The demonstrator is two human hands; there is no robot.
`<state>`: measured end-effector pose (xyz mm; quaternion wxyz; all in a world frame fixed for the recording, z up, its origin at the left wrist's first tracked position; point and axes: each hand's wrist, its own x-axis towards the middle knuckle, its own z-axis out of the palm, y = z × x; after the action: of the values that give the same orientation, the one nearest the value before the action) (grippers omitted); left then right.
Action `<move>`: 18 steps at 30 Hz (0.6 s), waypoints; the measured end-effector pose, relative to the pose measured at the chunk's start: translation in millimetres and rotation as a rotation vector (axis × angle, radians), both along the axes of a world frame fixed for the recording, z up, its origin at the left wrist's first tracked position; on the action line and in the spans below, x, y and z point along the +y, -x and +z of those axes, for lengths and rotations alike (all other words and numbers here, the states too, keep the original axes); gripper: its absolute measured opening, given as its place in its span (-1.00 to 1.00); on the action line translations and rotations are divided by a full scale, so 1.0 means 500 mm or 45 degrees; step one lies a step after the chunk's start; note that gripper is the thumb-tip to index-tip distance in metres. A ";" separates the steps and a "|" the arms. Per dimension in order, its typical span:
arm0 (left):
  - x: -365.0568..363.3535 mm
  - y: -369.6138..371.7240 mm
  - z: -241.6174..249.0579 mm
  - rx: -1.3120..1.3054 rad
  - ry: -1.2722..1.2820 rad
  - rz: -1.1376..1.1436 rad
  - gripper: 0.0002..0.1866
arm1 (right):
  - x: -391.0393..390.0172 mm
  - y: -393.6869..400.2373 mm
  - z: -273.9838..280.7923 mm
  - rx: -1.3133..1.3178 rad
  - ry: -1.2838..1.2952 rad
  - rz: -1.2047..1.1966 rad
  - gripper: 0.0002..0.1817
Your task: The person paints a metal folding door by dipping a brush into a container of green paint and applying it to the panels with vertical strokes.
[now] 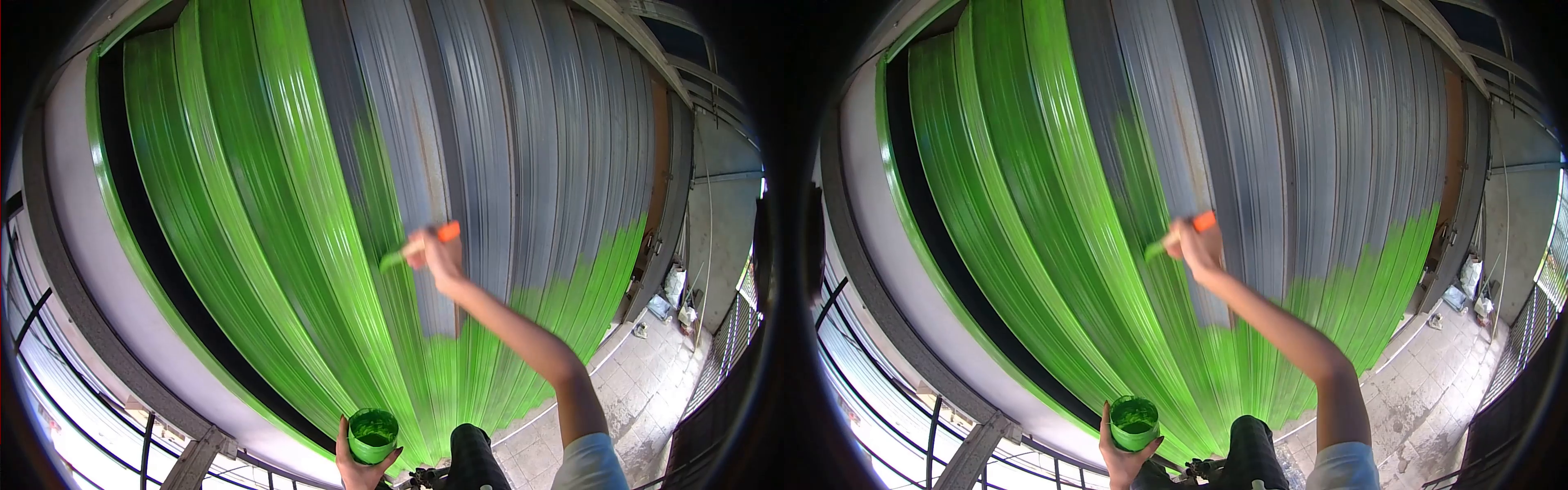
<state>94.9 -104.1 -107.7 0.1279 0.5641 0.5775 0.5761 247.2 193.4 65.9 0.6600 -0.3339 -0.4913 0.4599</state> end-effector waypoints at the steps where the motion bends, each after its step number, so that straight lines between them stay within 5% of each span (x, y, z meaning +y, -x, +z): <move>1: 0.002 0.001 0.000 -0.009 -0.007 0.002 0.12 | -0.013 0.008 0.086 0.123 -0.131 -0.030 -0.78; 5: 0.005 0.002 -0.008 -0.064 0.007 0.012 0.12 | -0.032 0.011 0.333 0.367 -0.435 -0.120 -0.83; 8: -0.004 0.004 -0.016 -0.140 0.089 -0.017 0.07 | -0.038 0.018 0.383 0.613 -0.687 -0.034 -0.85; 13: -0.006 -0.001 0.005 -0.062 0.115 0.005 0.04 | -0.039 0.034 0.190 0.591 -0.610 0.128 -0.86; 18: -0.008 0.001 0.015 -0.149 0.101 -0.050 0.03 | -0.059 -0.019 -0.044 0.211 -0.107 0.156 -0.85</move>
<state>94.6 -108.1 -100.3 0.1951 0.5353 0.5802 0.5820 256.6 164.1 43.7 0.6826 -0.2360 -0.4733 0.5043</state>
